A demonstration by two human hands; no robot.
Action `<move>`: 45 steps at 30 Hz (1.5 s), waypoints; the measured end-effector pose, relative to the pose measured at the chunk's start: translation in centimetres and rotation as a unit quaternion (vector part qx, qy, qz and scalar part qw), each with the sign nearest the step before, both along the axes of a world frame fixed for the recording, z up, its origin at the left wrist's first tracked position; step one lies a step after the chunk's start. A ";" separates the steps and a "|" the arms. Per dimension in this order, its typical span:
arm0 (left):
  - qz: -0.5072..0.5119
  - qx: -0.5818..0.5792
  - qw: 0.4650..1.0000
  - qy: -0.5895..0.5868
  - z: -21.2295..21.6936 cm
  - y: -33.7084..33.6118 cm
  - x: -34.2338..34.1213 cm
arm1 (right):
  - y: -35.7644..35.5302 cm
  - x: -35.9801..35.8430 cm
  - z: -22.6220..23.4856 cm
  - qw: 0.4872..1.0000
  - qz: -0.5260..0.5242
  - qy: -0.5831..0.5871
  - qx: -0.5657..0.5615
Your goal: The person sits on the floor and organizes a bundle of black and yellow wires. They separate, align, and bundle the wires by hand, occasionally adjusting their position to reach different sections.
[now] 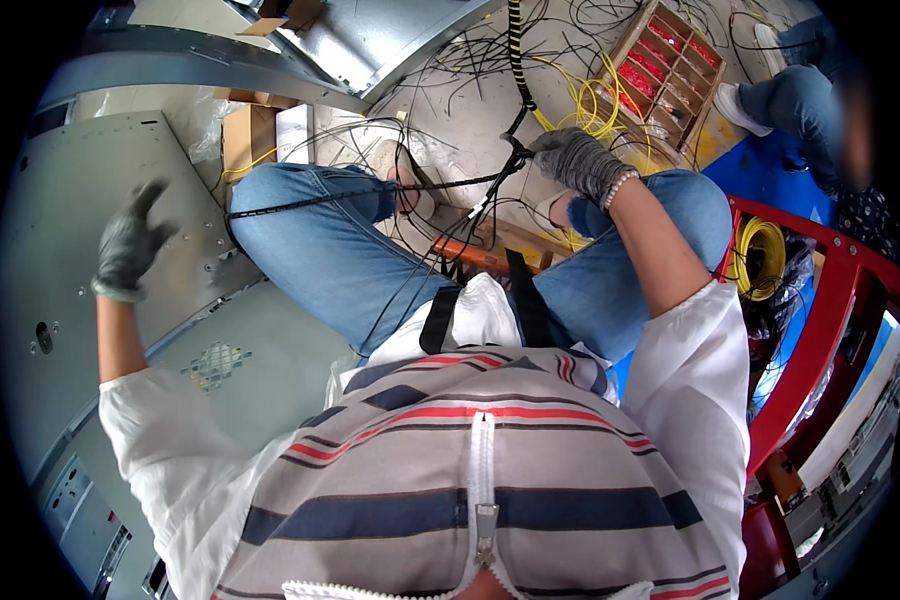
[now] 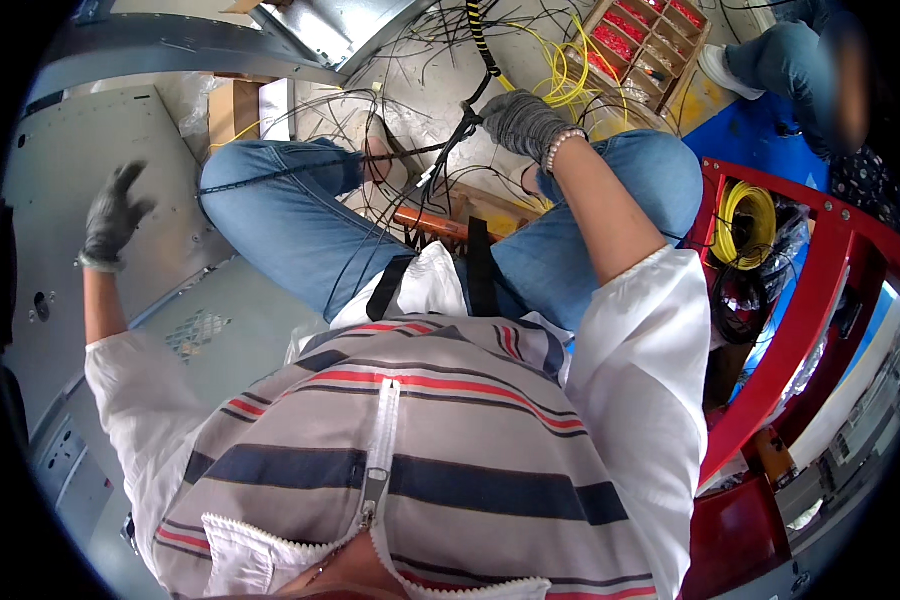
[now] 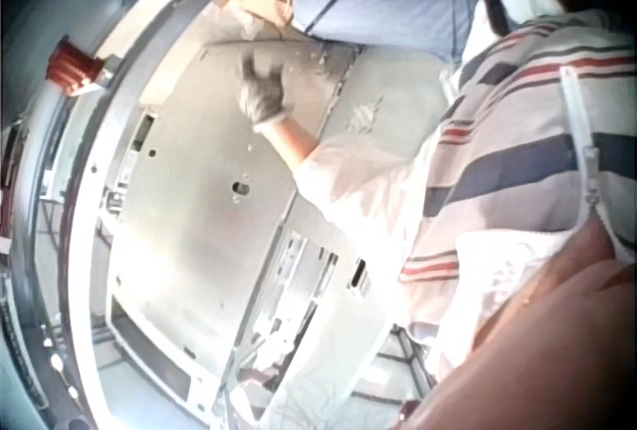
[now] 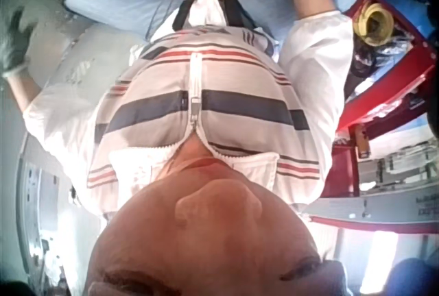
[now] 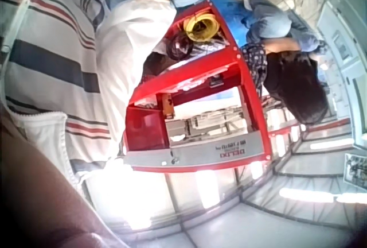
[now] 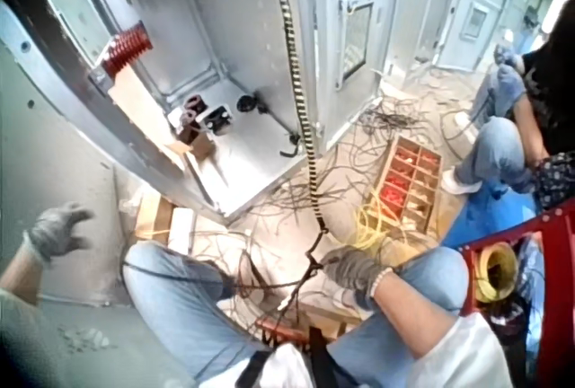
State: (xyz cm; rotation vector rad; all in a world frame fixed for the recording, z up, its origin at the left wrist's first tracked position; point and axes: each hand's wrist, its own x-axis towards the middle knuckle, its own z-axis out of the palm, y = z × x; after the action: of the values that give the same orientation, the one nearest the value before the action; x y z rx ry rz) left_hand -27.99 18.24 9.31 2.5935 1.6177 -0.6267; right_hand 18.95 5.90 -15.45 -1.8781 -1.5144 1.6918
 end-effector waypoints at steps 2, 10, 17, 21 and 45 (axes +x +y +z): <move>0.065 -0.111 0.941 -0.312 -4.7 -1.2 9.2 | -0.2 0.2 0.0 1.000 -0.002 -0.012 0.018; 0.057 -0.503 0.766 -0.396 -24.5 -5.5 27.1 | -0.4 -0.5 2.8 0.995 0.010 -0.063 0.081; 0.164 -0.632 0.630 -0.421 -25.2 -5.2 27.1 | -0.9 -0.7 1.0 0.991 -0.120 0.020 -0.045; 0.187 -0.556 0.683 -0.434 -24.2 -5.3 26.8 | -0.9 -0.9 2.1 0.994 -0.102 0.011 -0.020; 0.050 -0.494 0.862 -0.102 -10.3 -12.9 16.8 | -1.1 0.5 -1.5 0.978 -0.065 -0.113 0.160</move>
State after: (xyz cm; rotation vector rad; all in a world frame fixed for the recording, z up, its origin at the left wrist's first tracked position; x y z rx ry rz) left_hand -11.20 5.33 -1.01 1.7183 0.9461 -0.8378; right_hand 19.42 4.75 -16.93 -1.9909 -1.5896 1.1309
